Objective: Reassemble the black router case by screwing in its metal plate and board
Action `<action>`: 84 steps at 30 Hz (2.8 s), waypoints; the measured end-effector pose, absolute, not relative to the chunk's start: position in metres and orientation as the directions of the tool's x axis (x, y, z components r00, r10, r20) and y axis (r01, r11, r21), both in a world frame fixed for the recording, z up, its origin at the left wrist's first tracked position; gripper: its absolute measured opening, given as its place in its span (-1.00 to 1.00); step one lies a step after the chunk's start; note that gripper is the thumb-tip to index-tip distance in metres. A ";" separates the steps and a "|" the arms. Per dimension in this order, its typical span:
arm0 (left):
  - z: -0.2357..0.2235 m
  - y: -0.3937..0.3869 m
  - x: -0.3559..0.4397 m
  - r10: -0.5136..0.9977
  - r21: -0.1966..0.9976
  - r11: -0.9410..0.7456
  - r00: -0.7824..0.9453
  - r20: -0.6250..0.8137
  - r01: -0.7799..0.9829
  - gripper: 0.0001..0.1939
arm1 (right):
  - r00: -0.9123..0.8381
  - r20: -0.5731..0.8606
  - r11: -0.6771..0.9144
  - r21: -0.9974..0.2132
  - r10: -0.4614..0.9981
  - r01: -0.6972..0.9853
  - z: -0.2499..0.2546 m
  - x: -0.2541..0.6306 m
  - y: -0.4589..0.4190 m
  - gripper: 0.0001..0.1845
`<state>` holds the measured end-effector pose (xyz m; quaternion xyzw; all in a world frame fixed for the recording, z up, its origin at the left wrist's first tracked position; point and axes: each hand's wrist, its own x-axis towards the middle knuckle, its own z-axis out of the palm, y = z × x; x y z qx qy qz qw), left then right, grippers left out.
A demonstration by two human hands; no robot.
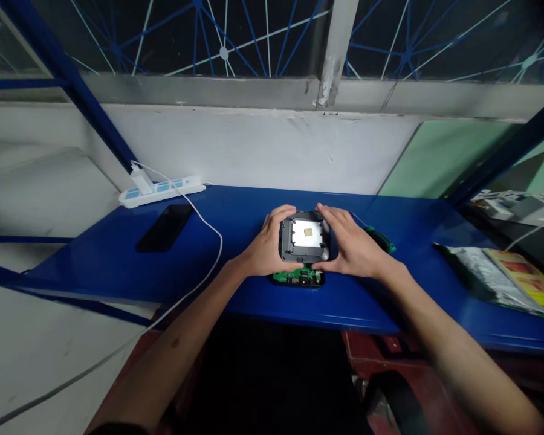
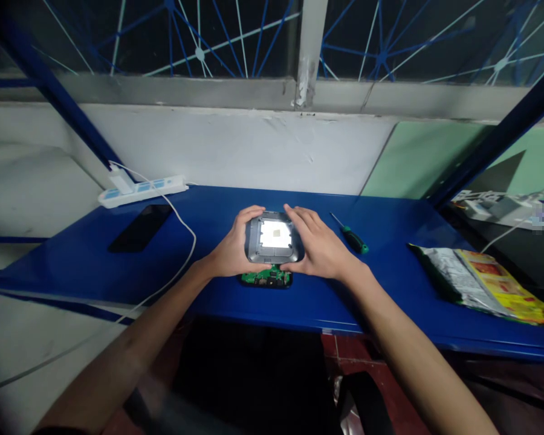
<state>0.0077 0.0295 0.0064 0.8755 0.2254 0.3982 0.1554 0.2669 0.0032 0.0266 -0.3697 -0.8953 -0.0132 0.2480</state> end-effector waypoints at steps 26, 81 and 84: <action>0.025 0.024 0.014 0.486 0.130 -0.864 0.735 0.473 0.487 0.12 | -0.583 0.600 0.762 -0.068 0.547 0.644 0.026 0.256 0.000 0.31; 0.013 0.029 -0.001 0.538 0.370 -0.843 0.627 0.564 0.390 0.23 | -0.530 0.558 0.743 -0.270 0.639 0.612 0.023 0.258 0.000 0.38; 0.012 0.029 -0.001 0.535 0.347 -0.845 0.619 0.575 0.408 0.23 | -0.533 0.553 0.744 -0.277 0.641 0.608 0.022 0.259 0.000 0.39</action>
